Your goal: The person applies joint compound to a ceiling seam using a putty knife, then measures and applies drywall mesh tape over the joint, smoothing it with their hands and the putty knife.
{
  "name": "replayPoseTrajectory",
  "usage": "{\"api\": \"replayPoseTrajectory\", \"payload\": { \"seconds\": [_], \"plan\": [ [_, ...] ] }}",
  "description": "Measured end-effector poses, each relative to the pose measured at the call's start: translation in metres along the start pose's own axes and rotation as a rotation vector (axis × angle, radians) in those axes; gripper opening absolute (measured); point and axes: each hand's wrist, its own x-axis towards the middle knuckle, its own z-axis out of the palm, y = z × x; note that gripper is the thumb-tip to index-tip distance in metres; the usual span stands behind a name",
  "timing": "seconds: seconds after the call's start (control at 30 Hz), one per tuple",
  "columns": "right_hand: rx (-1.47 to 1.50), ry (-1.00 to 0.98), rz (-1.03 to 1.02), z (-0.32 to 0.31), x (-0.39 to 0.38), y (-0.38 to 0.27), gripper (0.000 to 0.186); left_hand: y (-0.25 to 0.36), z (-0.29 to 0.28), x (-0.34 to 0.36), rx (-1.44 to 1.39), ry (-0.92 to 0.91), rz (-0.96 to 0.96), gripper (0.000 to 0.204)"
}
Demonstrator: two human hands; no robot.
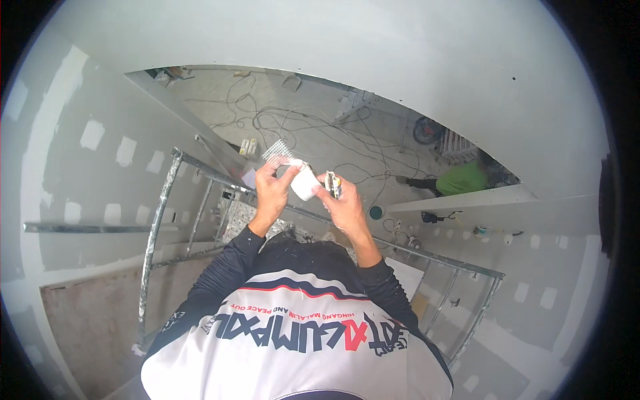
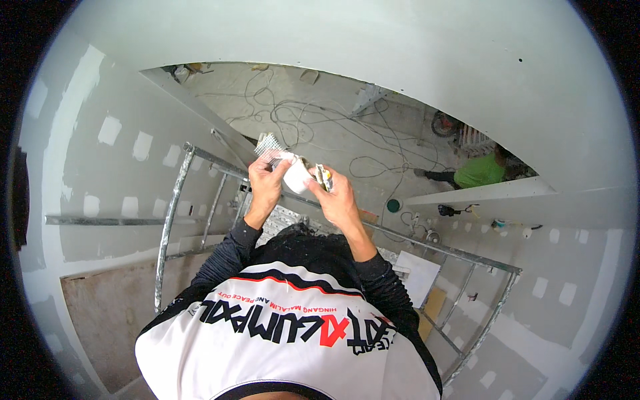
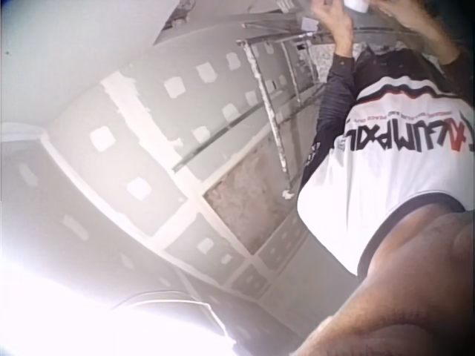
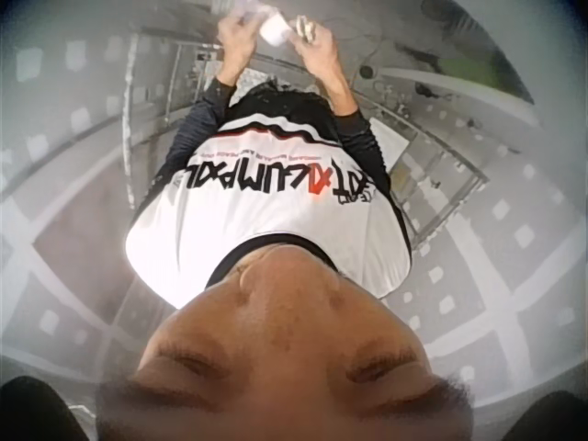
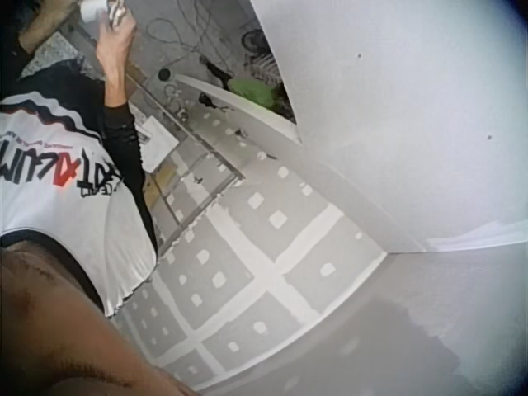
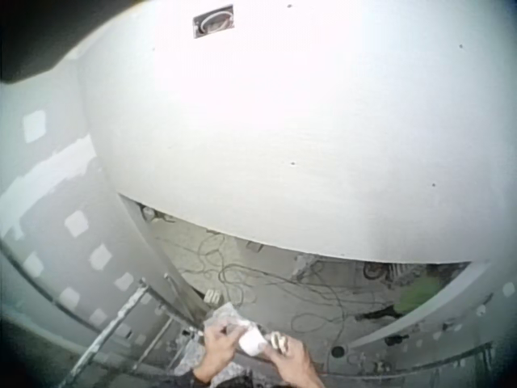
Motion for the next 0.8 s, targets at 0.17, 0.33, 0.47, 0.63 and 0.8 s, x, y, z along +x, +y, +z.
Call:
{"api": "replayPoseTrajectory", "payload": {
  "seconds": [0.17, 0.33, 0.47, 0.63, 0.8],
  "plan": [
    [0.022, 0.011, -0.021, 0.005, 0.000, 0.002, 0.021, 0.010, 0.006, -0.003, -0.055, 0.032, -0.015, 0.011],
    [0.107, 0.035, 0.035, 0.007, -0.002, 0.000, 0.017, 0.012, 0.006, -0.002, -0.162, 0.027, -0.040, 0.012],
    [0.086, 0.041, -0.022, 0.007, 0.000, 0.002, 0.016, 0.016, 0.008, -0.004, -0.206, 0.057, -0.087, 0.013],
    [0.061, 0.094, -0.012, 0.011, 0.001, 0.000, 0.018, 0.013, 0.005, -0.001, -0.218, 0.074, -0.088, 0.014],
    [0.023, 0.131, 0.027, 0.013, 0.005, 0.001, 0.022, 0.012, 0.003, 0.002, -0.196, 0.096, -0.081, 0.013]
  ]
}}
